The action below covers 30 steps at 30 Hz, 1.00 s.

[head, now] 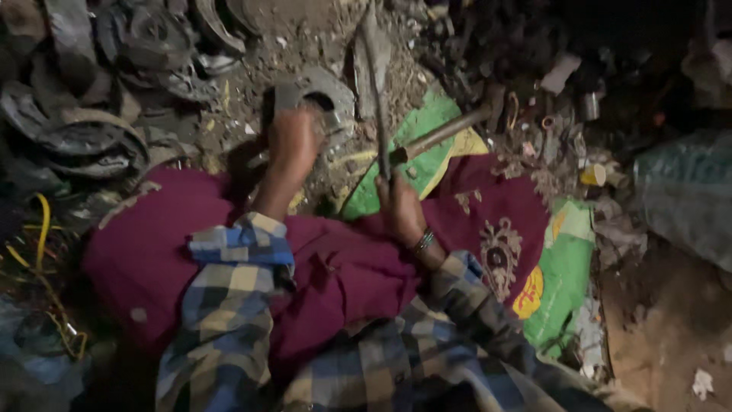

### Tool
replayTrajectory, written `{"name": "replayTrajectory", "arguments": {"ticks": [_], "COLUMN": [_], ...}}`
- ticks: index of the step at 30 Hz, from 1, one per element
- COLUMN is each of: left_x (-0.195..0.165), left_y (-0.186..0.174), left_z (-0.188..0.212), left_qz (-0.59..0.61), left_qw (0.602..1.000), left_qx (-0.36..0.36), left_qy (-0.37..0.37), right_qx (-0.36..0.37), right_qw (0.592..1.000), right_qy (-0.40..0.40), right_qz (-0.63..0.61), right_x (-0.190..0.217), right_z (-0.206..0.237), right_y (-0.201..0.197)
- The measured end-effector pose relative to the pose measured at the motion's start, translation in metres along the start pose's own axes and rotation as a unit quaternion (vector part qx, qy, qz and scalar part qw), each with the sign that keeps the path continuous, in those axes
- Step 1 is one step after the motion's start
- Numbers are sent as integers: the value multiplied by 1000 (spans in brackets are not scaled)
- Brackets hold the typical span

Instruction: The person sits on the floor and repeatedly strikes a small metal piece with a hammer. They hold the piece in place with one hand while striking it with the other, occasionally repositioning the metal piece between strikes.

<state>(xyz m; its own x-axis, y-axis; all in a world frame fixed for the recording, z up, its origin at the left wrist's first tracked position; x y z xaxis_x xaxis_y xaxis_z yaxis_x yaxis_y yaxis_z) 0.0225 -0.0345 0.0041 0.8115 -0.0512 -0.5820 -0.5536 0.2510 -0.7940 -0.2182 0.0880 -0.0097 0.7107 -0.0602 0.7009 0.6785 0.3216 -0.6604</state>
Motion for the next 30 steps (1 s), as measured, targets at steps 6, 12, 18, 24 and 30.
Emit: {"name": "replayTrajectory", "arguments": {"ticks": [6, 12, 18, 24, 30], "left_x": [0, -8, -9, -4, -3], "left_y": [2, -8, -8, -8, 4], "left_z": [0, -2, 0, 1, -7], "left_qz": [38, 30, 24, 42, -22], "left_qw": [999, 999, 999, 999, 999], "left_qx": [9, 0, -10, -18, 44], "left_qy": [-20, 26, 31, 2, -11], "right_qx": [-113, 13, -115, -110, -35], "right_qw": [921, 998, 985, 976, 997], "right_qy": [-103, -18, -7, -135, -55], "right_qz": [-357, 63, -127, -132, 36], "right_x": [6, 15, 13, 21, 14], "right_z": [9, 5, 9, 12, 4], "right_y": [-17, -8, -24, -27, -23]}}
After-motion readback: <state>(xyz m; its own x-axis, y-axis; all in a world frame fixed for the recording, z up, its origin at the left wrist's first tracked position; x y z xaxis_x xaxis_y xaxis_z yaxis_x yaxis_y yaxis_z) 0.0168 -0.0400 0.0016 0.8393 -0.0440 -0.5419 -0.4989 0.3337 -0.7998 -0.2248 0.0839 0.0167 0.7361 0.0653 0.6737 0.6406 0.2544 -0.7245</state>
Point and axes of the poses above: each hand's wrist, its own z-axis away from the middle knuckle, its own y-axis out of the palm, x = y × z, the point moved 4 cm from there along -z, towards the middle knuckle, and after that the axes turned 10 degrees about x, right-handed, at the moved point
